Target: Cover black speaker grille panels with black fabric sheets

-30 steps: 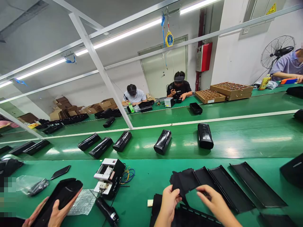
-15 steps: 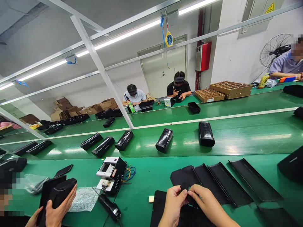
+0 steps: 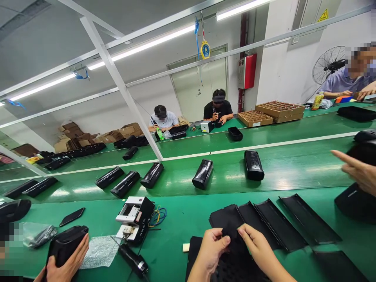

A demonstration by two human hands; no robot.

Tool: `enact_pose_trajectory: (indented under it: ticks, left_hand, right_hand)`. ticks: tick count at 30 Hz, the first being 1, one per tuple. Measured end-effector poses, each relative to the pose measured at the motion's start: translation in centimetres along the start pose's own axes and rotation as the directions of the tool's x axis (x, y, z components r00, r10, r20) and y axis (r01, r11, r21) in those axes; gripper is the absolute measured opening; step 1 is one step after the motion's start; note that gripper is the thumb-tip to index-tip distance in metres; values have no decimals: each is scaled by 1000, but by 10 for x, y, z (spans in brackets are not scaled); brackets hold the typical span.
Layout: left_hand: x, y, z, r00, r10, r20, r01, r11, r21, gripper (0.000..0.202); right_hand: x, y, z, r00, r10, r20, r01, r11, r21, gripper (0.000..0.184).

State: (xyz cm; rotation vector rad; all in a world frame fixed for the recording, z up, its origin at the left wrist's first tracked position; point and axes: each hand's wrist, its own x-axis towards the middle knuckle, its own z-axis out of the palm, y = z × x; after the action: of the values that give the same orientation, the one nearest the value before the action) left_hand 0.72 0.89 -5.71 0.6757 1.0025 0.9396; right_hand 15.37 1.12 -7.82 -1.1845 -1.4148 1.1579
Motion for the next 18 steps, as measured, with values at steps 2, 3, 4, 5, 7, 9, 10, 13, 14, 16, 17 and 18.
enact_pose_trajectory:
  ticks: [2, 3, 4, 5, 7, 9, 10, 13, 14, 16, 17, 18]
  left_hand:
    - [2, 2, -4, 1000, 12, -28, -13, 999, -43, 27]
    - [3, 2, -7, 998, 22, -53, -25, 998, -52, 26]
    - [6, 3, -11, 996, 33, -85, -37, 998, -48, 26]
    - [8, 3, -16, 991, 44, -124, -49, 998, -33, 26]
    - [14, 4, -28, 979, 65, -193, -63, 998, 15, 26]
    - [19, 3, -40, 970, 70, -234, -62, 997, 44, 25]
    - [21, 2, -45, 964, 79, -254, -63, 996, 70, 23]
    - [27, -6, -59, 924, 172, -341, -76, 957, 279, 18]
    - [29, -9, -62, 908, 211, -363, -74, 931, 357, 17]
    - [32, -15, -66, 890, 255, -378, -63, 890, 452, 16]
    - [34, -18, -67, 889, 261, -377, -58, 880, 471, 15]
    - [35, -20, -67, 888, 265, -376, -54, 872, 486, 14]
  right_hand:
    - [3, 7, -5, 992, 61, -114, -46, 990, 130, 30]
    - [5, 12, -9, 979, 107, -173, -70, 975, 209, 28]
    - [8, 19, -14, 961, 159, -228, -90, 954, 285, 27]
    - [10, 26, -20, 937, 211, -278, -105, 931, 351, 26]
    - [15, 44, -32, 884, 304, -355, -127, 887, 443, 26]
    - [18, 64, -43, 825, 396, -403, -143, 837, 528, 27]
    - [19, 74, -48, 794, 446, -414, -148, 801, 580, 26]
    - [20, 100, -57, 720, 562, -407, -138, 690, 711, 22]
    - [19, 107, -58, 703, 588, -401, -128, 659, 741, 20]
    - [17, 116, -57, 675, 622, -398, -103, 613, 783, 17]
    - [15, 119, -55, 662, 633, -401, -88, 598, 797, 17]
    - [14, 120, -54, 648, 643, -408, -73, 586, 807, 17]
